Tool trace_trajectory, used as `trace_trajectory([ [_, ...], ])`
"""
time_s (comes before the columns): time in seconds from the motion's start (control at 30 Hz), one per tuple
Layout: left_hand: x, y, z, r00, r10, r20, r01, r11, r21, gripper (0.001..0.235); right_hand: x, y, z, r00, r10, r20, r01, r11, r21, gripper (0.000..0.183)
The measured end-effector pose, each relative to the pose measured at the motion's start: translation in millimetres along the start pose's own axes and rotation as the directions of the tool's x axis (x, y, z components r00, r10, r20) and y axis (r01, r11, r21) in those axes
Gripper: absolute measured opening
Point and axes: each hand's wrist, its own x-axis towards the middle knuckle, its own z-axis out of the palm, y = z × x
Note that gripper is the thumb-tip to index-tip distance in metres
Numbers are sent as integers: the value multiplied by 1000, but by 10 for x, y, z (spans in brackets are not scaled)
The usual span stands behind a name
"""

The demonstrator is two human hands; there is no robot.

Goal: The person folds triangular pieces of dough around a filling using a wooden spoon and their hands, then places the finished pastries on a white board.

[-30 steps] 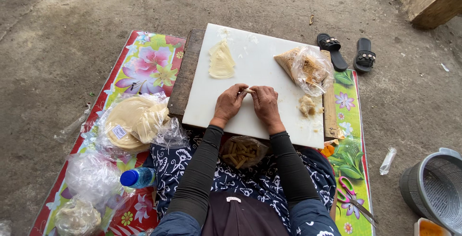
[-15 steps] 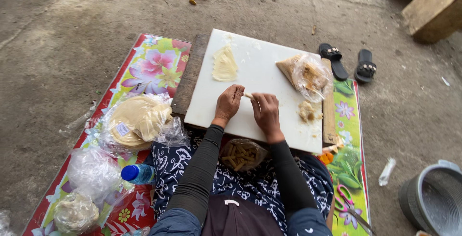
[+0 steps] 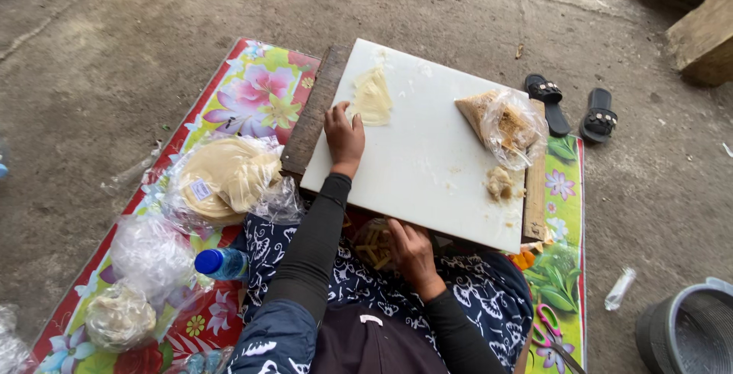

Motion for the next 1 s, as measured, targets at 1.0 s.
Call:
trace_trajectory([
  [1.0, 171, 46, 47, 950, -232, 210, 295, 887, -354, 33, 2417, 842, 723, 989, 65, -133, -81, 989, -122, 5],
])
